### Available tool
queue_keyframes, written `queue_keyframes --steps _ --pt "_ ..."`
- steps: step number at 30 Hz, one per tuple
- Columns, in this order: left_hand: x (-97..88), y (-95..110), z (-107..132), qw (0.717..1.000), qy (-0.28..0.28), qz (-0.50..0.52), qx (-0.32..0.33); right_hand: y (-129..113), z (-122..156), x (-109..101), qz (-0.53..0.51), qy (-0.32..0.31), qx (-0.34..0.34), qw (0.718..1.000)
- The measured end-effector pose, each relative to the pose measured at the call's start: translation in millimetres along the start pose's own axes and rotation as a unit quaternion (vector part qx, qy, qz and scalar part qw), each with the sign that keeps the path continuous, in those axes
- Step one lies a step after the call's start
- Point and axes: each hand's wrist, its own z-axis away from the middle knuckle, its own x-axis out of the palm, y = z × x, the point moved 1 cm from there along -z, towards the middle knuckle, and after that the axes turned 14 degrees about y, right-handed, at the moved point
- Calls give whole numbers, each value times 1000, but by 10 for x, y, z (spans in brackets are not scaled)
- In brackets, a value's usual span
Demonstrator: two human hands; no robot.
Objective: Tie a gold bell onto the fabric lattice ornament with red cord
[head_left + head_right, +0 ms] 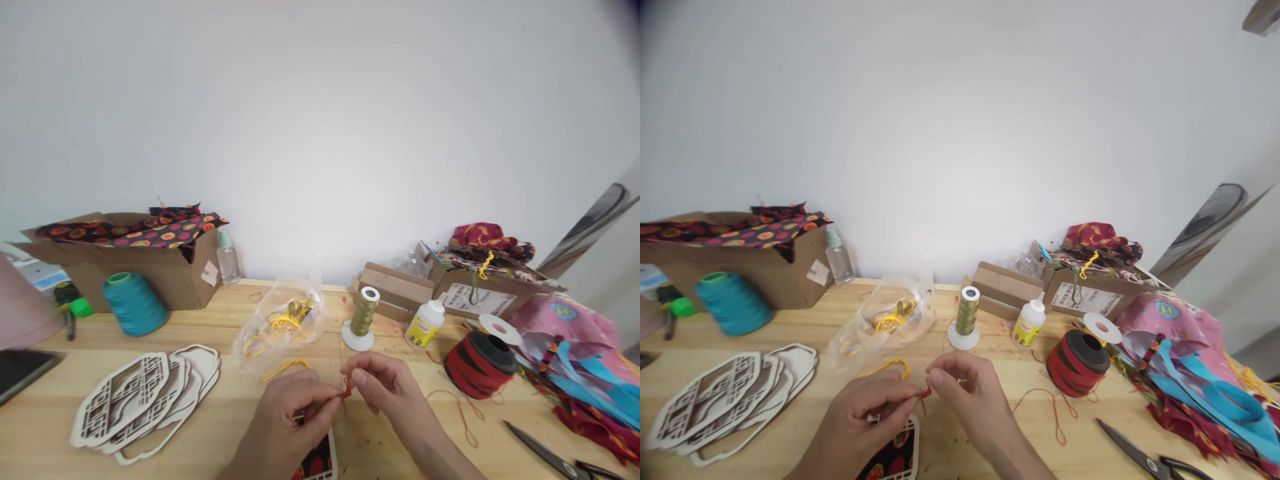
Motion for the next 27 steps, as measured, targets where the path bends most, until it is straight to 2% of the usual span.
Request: queue_keyframes --steps 4,7,10,14,17,21,24,27 --pt "-9 -18 1 1000 15 -13 9 18 7 11 7 -24 14 1000" --pt "-10 -22 -2 1000 28 4 5 28 4 35 11 -9 22 1000" --pt "1 -24 -11 1000 25 7 -16 17 3 40 51 11 0 999" --pt "20 -29 -32 996 13 23 -83 -17 17 20 131 24 -78 988" --pt "41 -43 -41 980 4 98 -171 -40 31 11 163 32 -135 977" --pt "92 -75 -28 928 -5 245 -281 -58 38 23 162 38 -155 974" --pt "133 -94 -4 856 -8 349 -382 -45 36 33 140 39 -141 979" --pt "160 -103 18 779 -44 449 -435 -6 33 38 108 34 -131 985"
